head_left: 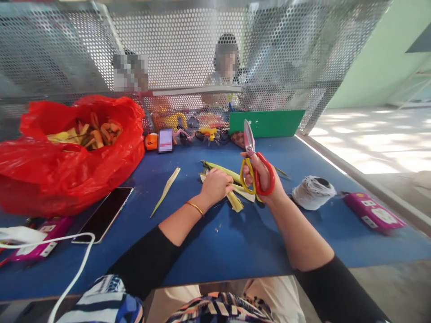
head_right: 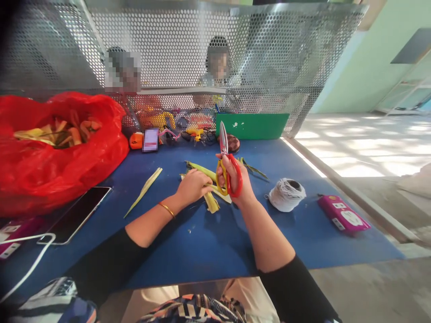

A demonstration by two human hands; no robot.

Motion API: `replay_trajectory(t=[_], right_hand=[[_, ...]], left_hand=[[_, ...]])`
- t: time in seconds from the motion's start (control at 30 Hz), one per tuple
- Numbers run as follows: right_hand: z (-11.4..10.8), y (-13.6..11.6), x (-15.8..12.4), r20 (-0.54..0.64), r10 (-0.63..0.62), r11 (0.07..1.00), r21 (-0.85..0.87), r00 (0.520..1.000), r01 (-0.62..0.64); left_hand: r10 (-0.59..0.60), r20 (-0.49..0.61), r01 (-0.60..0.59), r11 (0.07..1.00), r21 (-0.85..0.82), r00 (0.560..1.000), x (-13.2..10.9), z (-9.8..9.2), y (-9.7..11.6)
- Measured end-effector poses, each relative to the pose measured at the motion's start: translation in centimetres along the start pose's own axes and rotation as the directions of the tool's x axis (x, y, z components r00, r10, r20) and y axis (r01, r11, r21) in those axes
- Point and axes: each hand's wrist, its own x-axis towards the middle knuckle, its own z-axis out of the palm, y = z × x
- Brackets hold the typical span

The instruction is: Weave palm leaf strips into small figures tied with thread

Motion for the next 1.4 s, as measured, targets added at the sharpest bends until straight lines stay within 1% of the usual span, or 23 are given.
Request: replay_trajectory(t=[0.07, 0.13, 0.2, 0.27, 0.3, 0.37, 0.43, 0.47, 0.5, 0.53, 0.63, 0.7, 0.77, 0.9, 1.0, 1.07, 1.13, 1.2, 1.27, 1.3, 1.33, 1.37, 1.4], right_hand=[[0.1, -0.1, -0.1, -0.012, -0.001, 1.000, -0.005, 1.000, 0.001], [0.0, -0.4, -0.1, -0.054, -0.027, 0.999, -0.030, 0.998, 0.026], [-0.2, -0.6, 0.1, -0.125, -0.059, 0.991, -0.123, 0.990, 0.043], [-0.5, -0.5, 0.3, -0.179, -0.078, 0.951, -0.308, 0.981, 0.019], [-0.7, -0.3, 0.4, -0.189, -0.088, 0.901, -0.434, 0.978, -0.003], [-0.9, 0.3, 0.6, -0.183, -0.117, 0.733, -0.679, 0.976, -0.040], [-0.7, 1.1, 0.5, -0.156, -0.136, 0.570, -0.820, 0.978, -0.052], [-0.5, 1.5, 0.5, -0.145, -0.126, 0.543, -0.838, 0.981, -0.054], [-0.2, 1.9, 0.4, -0.137, -0.095, 0.569, -0.821, 0.986, -0.059], [0.2, 2.2, 0.2, -0.129, -0.042, 0.635, -0.769, 0.991, -0.073], [1.3, 2.7, -0.3, -0.093, 0.130, 0.862, -0.482, 0.987, -0.159], [1.8, 2.7, -0.6, -0.070, 0.163, 0.929, -0.325, 0.984, -0.177], [2.2, 2.7, -0.8, -0.068, 0.149, 0.952, -0.261, 0.986, -0.162], [2.7, 2.9, -1.1, -0.075, 0.158, 0.955, -0.243, 0.985, -0.172], [3.0, 3.1, -1.3, -0.087, 0.144, 0.960, -0.230, 0.986, -0.161], [3.2, 3.1, -1.4, -0.111, 0.125, 0.964, -0.220, 0.986, -0.147], [3.3, 3.0, -1.4, -0.115, 0.112, 0.969, -0.208, 0.987, -0.134], [3.1, 2.9, -1.4, -0.082, 0.103, 0.969, -0.217, 0.991, -0.119], [2.5, 2.8, -1.2, -0.032, 0.105, 0.955, -0.274, 0.994, -0.110], [2.1, 2.8, -1.0, -0.019, 0.113, 0.940, -0.322, 0.993, -0.113], [1.7, 2.7, -0.7, -0.016, 0.121, 0.914, -0.389, 0.993, -0.118], [1.3, 2.7, -0.5, -0.029, 0.120, 0.866, -0.485, 0.992, -0.118], [0.9, 2.6, -0.3, -0.050, 0.103, 0.785, -0.610, 0.993, -0.112]], left_hand=[[-0.093, -0.044, 0.090, 0.994, -0.064, 0.995, -0.4, -0.6, -0.1], [-0.221, -0.109, 0.206, 0.969, -0.134, 0.969, -1.4, -1.6, -0.6], [-0.387, -0.173, 0.343, 0.909, -0.239, 0.906, -2.8, -2.6, -1.5], [-0.513, -0.183, 0.403, 0.811, -0.425, 0.839, -4.1, -3.4, -2.6], [-0.566, -0.178, 0.408, 0.747, -0.525, 0.805, -4.8, -3.6, -3.1], [-0.644, -0.184, 0.376, 0.628, -0.681, 0.743, -5.7, -3.8, -4.2], [-0.684, -0.220, 0.327, 0.575, -0.750, 0.696, -6.2, -3.6, -4.9], [-0.692, -0.242, 0.310, 0.571, -0.760, 0.680, -6.3, -3.6, -5.1], [-0.696, -0.261, 0.299, 0.573, -0.763, 0.669, -6.4, -3.5, -5.1], [-0.701, -0.268, 0.293, 0.570, -0.768, 0.661, -6.4, -3.5, -5.1], [-0.726, -0.213, 0.288, 0.499, -0.817, 0.654, -6.4, -3.7, -4.2], [-0.736, -0.152, 0.302, 0.445, -0.843, 0.659, -6.5, -3.8, -3.4], [-0.724, -0.115, 0.328, 0.440, -0.836, 0.680, -6.6, -3.8, -2.4], [-0.642, -0.149, 0.330, 0.563, -0.758, 0.753, -6.9, -3.3, -0.7], [-0.624, -0.211, 0.305, 0.614, -0.728, 0.752, -6.9, -2.8, 0.2], [-0.648, -0.194, 0.306, 0.574, -0.760, 0.736, -6.8, -2.6, 0.5], [-0.665, -0.108, 0.313, 0.481, -0.819, 0.739, -6.7, -2.3, 0.5], [-0.635, -0.015, 0.309, 0.397, -0.864, 0.772, -6.5, -2.2, 0.3], [-0.599, 0.002, 0.288, 0.383, -0.878, 0.800, -6.4, -2.2, -0.1], [-0.603, -0.018, 0.276, 0.390, -0.878, 0.797, -6.3, -2.3, -0.3], [-0.626, -0.043, 0.266, 0.391, -0.881, 0.779, -6.3, -2.5, -0.5], [-0.664, -0.060, 0.262, 0.373, -0.890, 0.745, -6.3, -2.7, -0.8], [-0.709, -0.060, 0.258, 0.332, -0.907, 0.703, -6.2, -3.0, -1.0]])
